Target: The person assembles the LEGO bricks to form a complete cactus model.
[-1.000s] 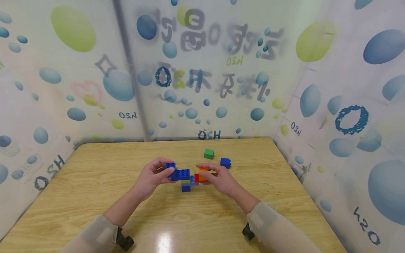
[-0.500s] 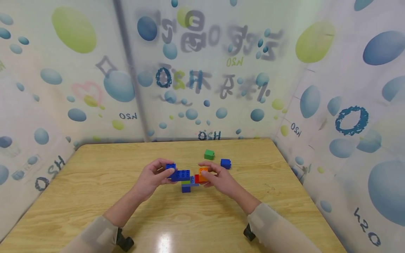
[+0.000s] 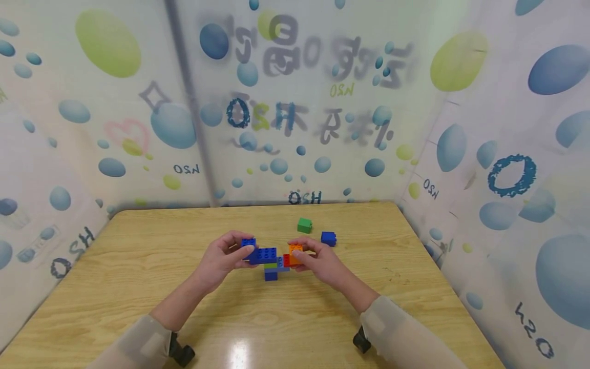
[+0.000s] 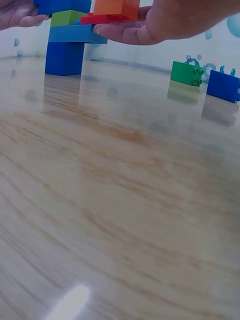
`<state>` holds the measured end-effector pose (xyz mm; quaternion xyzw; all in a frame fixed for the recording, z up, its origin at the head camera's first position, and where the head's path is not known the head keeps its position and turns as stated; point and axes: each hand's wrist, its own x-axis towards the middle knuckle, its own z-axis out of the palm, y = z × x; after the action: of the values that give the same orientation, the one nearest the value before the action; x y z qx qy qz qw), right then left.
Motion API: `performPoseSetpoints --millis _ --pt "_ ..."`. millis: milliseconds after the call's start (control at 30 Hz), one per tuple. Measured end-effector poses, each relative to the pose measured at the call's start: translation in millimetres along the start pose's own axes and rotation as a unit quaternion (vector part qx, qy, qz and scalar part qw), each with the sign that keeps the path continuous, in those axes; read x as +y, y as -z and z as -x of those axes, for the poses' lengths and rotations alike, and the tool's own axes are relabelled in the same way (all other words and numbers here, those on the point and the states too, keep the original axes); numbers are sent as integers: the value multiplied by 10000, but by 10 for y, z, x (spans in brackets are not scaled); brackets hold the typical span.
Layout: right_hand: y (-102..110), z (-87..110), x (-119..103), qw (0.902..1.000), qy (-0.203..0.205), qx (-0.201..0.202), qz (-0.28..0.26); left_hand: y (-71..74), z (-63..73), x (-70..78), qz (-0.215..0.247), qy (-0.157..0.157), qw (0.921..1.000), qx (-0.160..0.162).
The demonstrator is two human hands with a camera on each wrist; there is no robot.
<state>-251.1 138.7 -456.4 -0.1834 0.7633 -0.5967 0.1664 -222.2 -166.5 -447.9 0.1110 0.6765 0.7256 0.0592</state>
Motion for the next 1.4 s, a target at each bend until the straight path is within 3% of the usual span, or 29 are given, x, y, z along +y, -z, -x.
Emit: performPoseSetpoints --millis 867,1400 --pt "45 -1 10 9999 -53 -39 156 -1 2 -4 -16 17 10000 6" --pt "353 139 126 9979 -234 334 509 -17 28 32 -15 21 10000 -3"
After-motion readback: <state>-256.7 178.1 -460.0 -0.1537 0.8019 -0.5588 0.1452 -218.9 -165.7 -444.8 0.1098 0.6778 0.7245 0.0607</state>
